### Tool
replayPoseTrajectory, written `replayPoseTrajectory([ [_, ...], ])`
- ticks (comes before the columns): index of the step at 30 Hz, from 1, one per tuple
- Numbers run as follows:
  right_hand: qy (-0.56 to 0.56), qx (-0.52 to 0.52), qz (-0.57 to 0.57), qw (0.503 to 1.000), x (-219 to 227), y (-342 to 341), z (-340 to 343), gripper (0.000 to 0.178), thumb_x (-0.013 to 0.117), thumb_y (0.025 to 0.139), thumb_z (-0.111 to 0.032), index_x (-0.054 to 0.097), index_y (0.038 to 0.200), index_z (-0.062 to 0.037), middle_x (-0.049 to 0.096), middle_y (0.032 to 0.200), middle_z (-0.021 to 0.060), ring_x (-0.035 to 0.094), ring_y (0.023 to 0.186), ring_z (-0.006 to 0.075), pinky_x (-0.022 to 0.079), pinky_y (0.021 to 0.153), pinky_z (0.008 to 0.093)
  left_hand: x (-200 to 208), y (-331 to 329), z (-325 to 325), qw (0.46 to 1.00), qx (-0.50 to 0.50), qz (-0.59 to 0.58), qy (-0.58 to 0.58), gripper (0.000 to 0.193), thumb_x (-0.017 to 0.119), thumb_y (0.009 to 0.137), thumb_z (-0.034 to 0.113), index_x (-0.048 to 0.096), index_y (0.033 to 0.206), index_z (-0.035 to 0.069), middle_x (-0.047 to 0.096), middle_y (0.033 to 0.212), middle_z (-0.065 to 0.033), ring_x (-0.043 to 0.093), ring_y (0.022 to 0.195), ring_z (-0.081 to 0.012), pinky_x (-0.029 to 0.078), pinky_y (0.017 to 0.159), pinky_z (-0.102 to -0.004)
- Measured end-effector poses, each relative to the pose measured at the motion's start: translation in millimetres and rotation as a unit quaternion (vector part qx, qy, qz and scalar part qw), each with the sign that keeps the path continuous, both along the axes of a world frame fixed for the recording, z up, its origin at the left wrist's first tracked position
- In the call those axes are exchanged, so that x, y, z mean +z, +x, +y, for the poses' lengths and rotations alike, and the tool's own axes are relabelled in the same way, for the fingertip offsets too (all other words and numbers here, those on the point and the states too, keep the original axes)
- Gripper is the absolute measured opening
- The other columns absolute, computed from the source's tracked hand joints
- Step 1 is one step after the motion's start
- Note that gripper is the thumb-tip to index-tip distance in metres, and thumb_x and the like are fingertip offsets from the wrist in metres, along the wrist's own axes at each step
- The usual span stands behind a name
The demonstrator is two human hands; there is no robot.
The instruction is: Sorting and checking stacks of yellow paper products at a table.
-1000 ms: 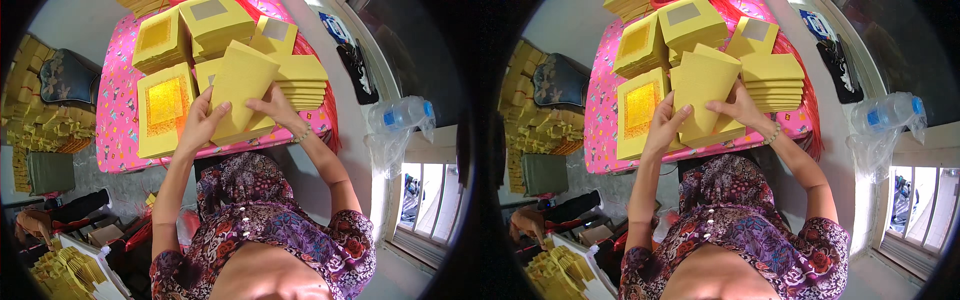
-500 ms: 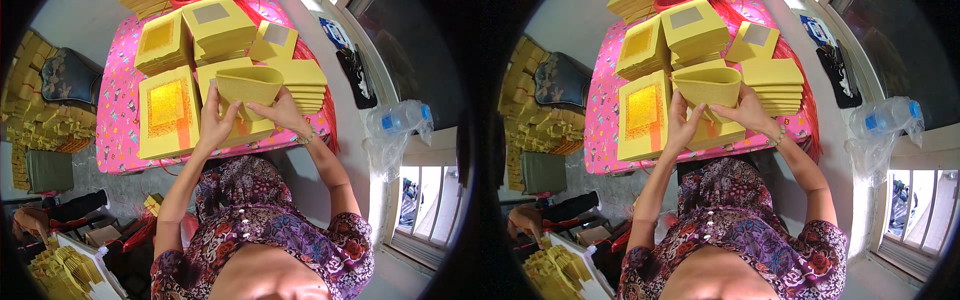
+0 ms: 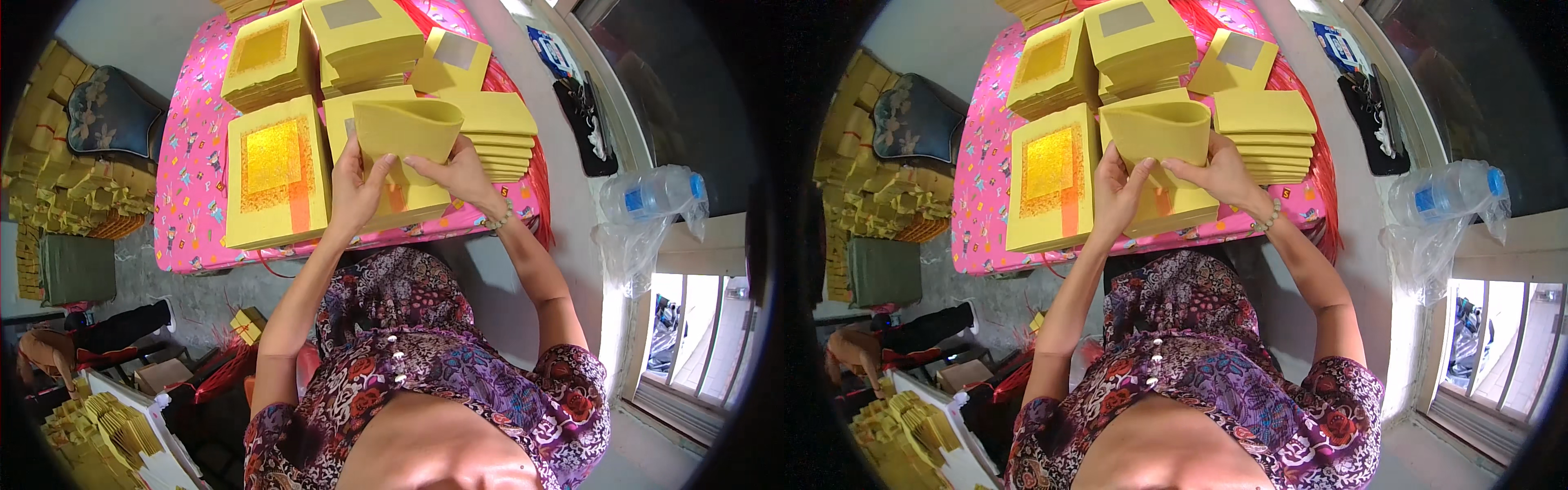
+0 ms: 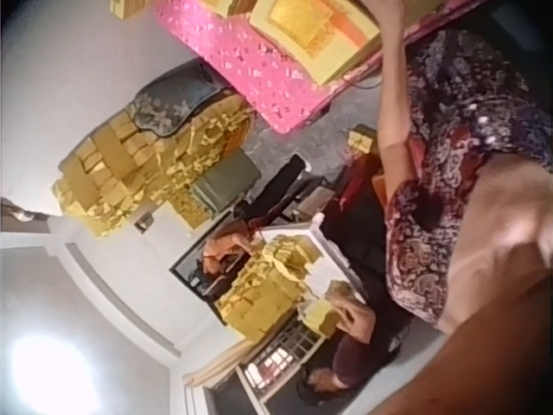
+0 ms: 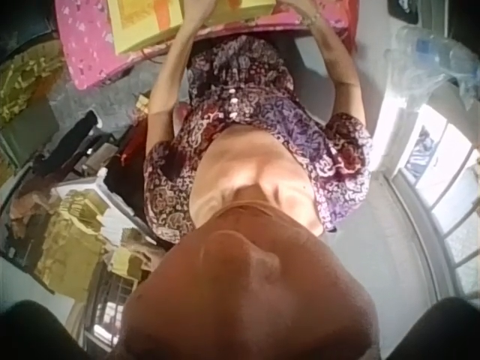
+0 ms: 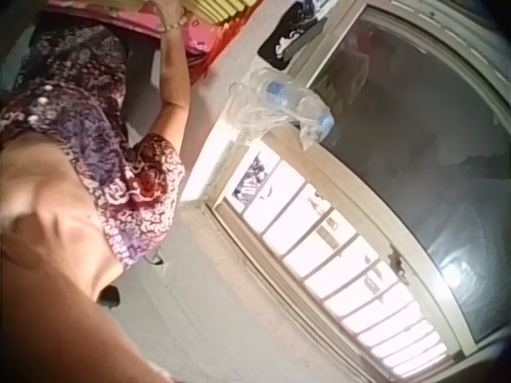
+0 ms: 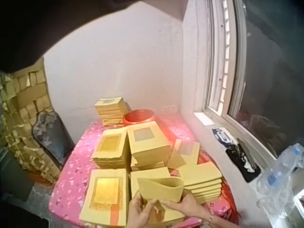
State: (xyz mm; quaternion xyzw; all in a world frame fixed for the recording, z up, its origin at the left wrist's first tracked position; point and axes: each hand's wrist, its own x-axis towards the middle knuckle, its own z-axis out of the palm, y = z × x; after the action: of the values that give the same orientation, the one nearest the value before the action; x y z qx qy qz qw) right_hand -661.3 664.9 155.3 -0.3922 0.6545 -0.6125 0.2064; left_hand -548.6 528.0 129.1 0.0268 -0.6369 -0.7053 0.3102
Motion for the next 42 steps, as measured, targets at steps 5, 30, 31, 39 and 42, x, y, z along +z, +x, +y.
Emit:
replayPoseTrajectory([
  [5, -0.005, 0.005, 0.039, 0.999, 13, -8, -2, 0.041, 0.072, 0.079, -0.011, 0.056, 0.115, 0.0016, 0.064, 0.106, 0.0073, 0.059, 0.095, 0.0119, 0.048, 0.082, 0.027, 13, -8, -7, 0.999, -0.039, -0.021, 0.013, 0.044, 0.058, 0.085, -0.003, 0.043, 0.126, -0.003, 0.056, 0.117, -0.0111, 0.055, 0.106, -0.0156, 0.043, 0.092, -0.0291],
  [30, 0.033, -0.019, -0.031, 0.999, 22, -17, 0, 0.036, 0.07, 0.082, -0.013, 0.058, 0.112, 0.0033, 0.065, 0.104, 0.0079, 0.061, 0.091, 0.0119, 0.051, 0.078, 0.027, 30, -21, 1, 0.987, -0.085, -0.092, 0.102, 0.044, 0.056, 0.09, 0.006, 0.037, 0.13, 0.0, 0.056, 0.118, -0.012, 0.056, 0.106, -0.0165, 0.046, 0.088, -0.0295],
  [31, 0.018, -0.015, -0.015, 1.0, 23, -15, 2, 0.037, 0.07, 0.081, -0.013, 0.058, 0.112, 0.0034, 0.065, 0.103, 0.0081, 0.061, 0.091, 0.0119, 0.051, 0.079, 0.0275, 30, -20, 5, 0.992, -0.068, -0.059, 0.089, 0.043, 0.055, 0.091, 0.007, 0.037, 0.129, 0.001, 0.056, 0.118, -0.0114, 0.056, 0.106, -0.0159, 0.046, 0.088, -0.029],
  [39, -0.014, -0.005, 0.009, 1.0, 26, -4, 12, 0.037, 0.07, 0.083, -0.014, 0.057, 0.114, 0.001, 0.064, 0.105, 0.0056, 0.059, 0.092, 0.0107, 0.049, 0.081, 0.0267, 23, -10, 19, 0.995, -0.045, 0.025, 0.08, 0.04, 0.052, 0.093, 0.006, 0.037, 0.13, 0.003, 0.055, 0.12, -0.0097, 0.054, 0.108, -0.0138, 0.046, 0.089, -0.0285],
  [42, -0.03, 0.004, -0.027, 0.999, 27, -5, 14, 0.035, 0.068, 0.085, -0.014, 0.058, 0.114, 0.0017, 0.064, 0.104, 0.0056, 0.059, 0.092, 0.0099, 0.049, 0.08, 0.0266, 25, -7, 22, 0.996, -0.037, 0.047, 0.067, 0.041, 0.052, 0.093, 0.005, 0.037, 0.131, 0.004, 0.054, 0.121, -0.009, 0.054, 0.108, -0.0142, 0.046, 0.089, -0.0285],
])
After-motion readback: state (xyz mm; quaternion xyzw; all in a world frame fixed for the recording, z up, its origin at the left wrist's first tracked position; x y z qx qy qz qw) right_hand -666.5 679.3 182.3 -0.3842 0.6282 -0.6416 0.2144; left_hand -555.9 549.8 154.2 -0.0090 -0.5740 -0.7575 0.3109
